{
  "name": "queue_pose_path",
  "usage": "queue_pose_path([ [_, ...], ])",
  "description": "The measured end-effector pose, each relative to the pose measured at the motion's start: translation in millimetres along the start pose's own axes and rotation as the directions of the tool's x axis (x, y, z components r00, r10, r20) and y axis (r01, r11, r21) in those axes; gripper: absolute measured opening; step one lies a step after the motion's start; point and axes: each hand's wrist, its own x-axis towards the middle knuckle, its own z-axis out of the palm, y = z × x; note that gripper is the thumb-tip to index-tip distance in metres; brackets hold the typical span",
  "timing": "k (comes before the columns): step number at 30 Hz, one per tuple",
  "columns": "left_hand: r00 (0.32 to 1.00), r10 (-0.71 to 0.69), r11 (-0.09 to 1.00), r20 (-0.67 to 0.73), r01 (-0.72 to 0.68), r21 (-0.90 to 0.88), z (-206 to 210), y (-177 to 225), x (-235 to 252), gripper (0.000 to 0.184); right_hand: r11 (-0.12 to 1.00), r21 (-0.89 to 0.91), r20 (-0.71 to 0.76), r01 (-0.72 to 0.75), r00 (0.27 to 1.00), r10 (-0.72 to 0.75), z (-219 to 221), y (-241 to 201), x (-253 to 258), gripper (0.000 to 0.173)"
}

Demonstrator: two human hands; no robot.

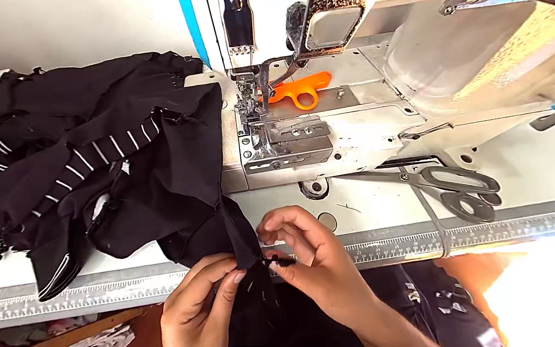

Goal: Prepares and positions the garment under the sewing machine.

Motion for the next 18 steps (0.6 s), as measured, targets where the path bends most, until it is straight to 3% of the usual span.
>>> queue_pose_path([
  [3, 0.999, 0.042, 0.999, 0.014, -0.042, -0.006, 1.8, -1.8, 0.8, 0.015, 0.985, -0.164, 0.103, 0.053, 0.994, -0.037, 4.4, 0.1, 1.3, 0.057],
  [4, 0.998, 0.060, 0.998, 0.023, -0.060, 0.003, 2.4, -3.0, 1.0, 0.014, 0.982, -0.181, 0.120, 0.058, 0.992, -0.037, 6.5, -0.8, 1.4, 0.056],
  [8, 0.997, 0.073, 0.994, 0.021, -0.075, 0.074, -3.8, -0.6, 2.5, 0.013, 0.970, -0.235, -0.009, 0.055, 0.998, -0.059, 6.0, 0.5, -0.4, 0.019],
  [11, 0.995, 0.101, 0.984, -0.010, -0.099, 0.150, -5.6, 8.3, 3.2, 0.013, 0.928, -0.370, -0.065, 0.049, 0.995, -0.078, 5.9, 2.1, 0.3, 0.022],
  [13, 0.988, 0.154, 0.953, 0.010, -0.151, 0.264, 0.6, 15.5, 0.5, 0.013, 0.842, -0.535, -0.011, 0.077, 0.995, -0.098, 11.5, 1.3, 4.1, 0.038],
  [16, 0.989, 0.120, 0.913, 0.088, -0.145, 0.381, 2.8, 24.9, -8.0, 0.018, 0.751, -0.635, -0.035, 0.183, 0.964, -0.264, 10.5, -1.6, 12.9, 0.022],
  [18, 0.991, 0.051, 0.875, 0.126, -0.105, 0.473, -5.8, 26.6, -15.2, 0.022, 0.747, -0.637, -0.081, 0.191, 0.947, -0.312, -1.6, -9.8, 15.9, 0.021],
])
